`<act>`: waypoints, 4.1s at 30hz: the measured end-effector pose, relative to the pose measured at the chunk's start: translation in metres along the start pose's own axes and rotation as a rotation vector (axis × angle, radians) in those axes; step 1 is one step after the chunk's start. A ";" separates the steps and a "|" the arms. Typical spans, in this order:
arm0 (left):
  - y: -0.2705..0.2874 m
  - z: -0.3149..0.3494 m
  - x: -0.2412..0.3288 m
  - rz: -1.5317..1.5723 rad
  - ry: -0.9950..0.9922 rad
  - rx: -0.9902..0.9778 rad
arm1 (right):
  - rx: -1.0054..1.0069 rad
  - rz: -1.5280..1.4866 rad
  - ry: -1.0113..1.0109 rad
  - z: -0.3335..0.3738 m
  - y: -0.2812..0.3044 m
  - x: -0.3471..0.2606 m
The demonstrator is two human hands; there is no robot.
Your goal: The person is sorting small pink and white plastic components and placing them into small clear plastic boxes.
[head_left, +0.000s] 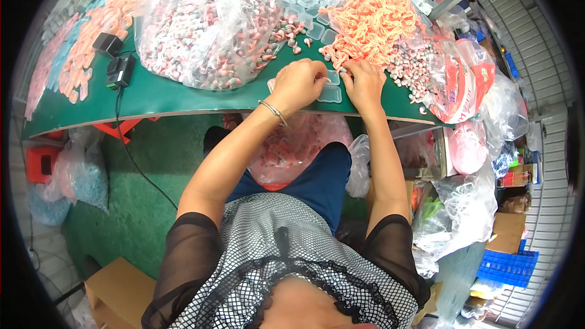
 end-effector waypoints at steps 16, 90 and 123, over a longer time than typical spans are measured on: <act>0.001 0.013 0.018 -0.061 -0.121 0.056 | 0.184 0.051 -0.321 0.004 0.036 0.103; -0.013 0.031 0.021 -0.343 -0.177 -0.071 | -0.218 -0.278 0.188 0.014 0.025 -0.025; 0.010 0.038 0.002 -0.326 -0.435 0.081 | -0.384 -0.540 0.245 0.018 0.008 -0.048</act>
Point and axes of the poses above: each hand's wrist, its own z-axis away from the middle knuckle, its own y-axis out of the back of the hand, x = y × z, the point moved 6 cm from there along -z, towards the middle knuckle, and after that the axes turned 12 degrees about -y, right-handed, at the moved point
